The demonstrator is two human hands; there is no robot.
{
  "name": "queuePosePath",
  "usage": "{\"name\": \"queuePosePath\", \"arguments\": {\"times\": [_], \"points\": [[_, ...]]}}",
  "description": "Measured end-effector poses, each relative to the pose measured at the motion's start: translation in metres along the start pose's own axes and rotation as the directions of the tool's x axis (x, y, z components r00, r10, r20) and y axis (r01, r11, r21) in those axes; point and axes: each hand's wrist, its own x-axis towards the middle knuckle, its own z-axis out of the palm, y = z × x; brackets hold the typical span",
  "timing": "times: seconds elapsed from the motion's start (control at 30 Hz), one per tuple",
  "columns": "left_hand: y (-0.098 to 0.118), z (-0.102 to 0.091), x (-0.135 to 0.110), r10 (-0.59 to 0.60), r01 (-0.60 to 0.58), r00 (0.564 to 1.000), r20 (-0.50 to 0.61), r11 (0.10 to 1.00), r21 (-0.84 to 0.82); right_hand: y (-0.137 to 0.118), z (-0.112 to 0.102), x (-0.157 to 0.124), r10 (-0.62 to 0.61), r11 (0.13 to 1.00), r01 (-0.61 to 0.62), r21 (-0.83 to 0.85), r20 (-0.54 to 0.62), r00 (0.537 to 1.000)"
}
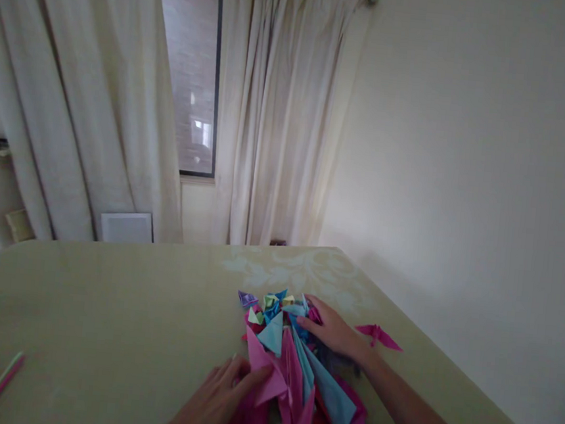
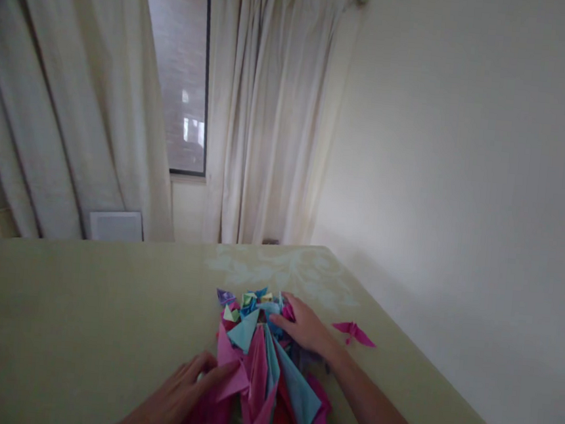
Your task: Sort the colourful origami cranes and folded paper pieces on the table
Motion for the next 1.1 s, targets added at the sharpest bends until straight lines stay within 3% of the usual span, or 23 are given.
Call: {"name": "queuePosePath", "arguments": {"times": [0.13,0.23,0.3,0.37,0.47,0.5,0.57,0.63,0.67,0.77,0.83,0.9,0.97,1.1], "points": [[0.012,-0.027,-0.002,0.098,-0.101,0.994,-0.054,0.993,-0.06,-0.035,0.019,0.051,-0.119,0.991,0.106,0.081,0.179,0.977],[0.017,-0.047,-0.007,0.06,-0.071,0.983,-0.172,0.996,-0.054,-0.064,0.029,0.063,-0.205,0.969,0.158,0.187,0.268,0.941],[0.016,-0.057,-0.005,-0.017,-0.009,0.947,-0.319,0.997,-0.079,-0.078,0.026,0.059,-0.296,0.934,0.224,0.277,0.255,0.92],[0.014,-0.068,0.009,-0.117,0.049,0.877,-0.467,0.987,-0.154,-0.087,0.013,0.046,-0.349,0.909,0.283,0.307,0.185,0.919],[0.012,-0.085,0.053,-0.284,0.203,0.792,-0.54,0.957,-0.205,-0.093,-0.015,0.008,-0.328,0.93,0.316,0.19,0.036,0.944],[0.011,-0.089,0.071,-0.306,0.255,0.789,-0.533,0.952,-0.169,-0.093,-0.021,-0.01,-0.314,0.943,0.312,0.121,-0.001,0.95],[0.007,-0.091,0.107,-0.287,0.296,0.853,-0.437,0.954,-0.049,-0.09,-0.018,-0.048,-0.307,0.951,0.307,-0.026,-0.011,0.952],[0.0,-0.084,0.134,-0.293,0.318,0.923,-0.251,0.946,0.064,-0.081,0.008,-0.087,-0.364,0.92,0.374,-0.12,0.099,0.926],[-0.005,-0.077,0.143,-0.317,0.333,0.938,-0.141,0.937,0.109,-0.074,0.028,-0.104,-0.362,0.914,0.377,-0.153,0.119,0.925],[-0.024,-0.057,0.149,-0.371,0.342,0.914,0.167,0.923,0.179,-0.047,0.089,-0.137,-0.322,0.914,0.346,-0.212,0.142,0.936],[-0.038,-0.051,0.138,-0.316,0.287,0.915,0.251,0.947,0.145,-0.033,0.107,-0.143,-0.277,0.918,0.297,-0.261,0.111,0.954],[-0.05,-0.055,0.12,-0.227,0.218,0.942,0.249,0.974,0.063,-0.029,0.099,-0.139,-0.257,0.911,0.296,-0.288,0.165,0.952],[-0.058,-0.067,0.096,-0.173,0.183,0.954,0.244,0.983,-0.02,-0.033,0.076,-0.127,-0.207,0.921,0.263,-0.287,0.212,0.955],[-0.057,-0.092,0.045,-0.236,0.26,0.946,0.222,0.962,-0.087,-0.045,0.043,-0.086,-0.063,0.965,0.102,-0.243,0.16,0.985]]}}
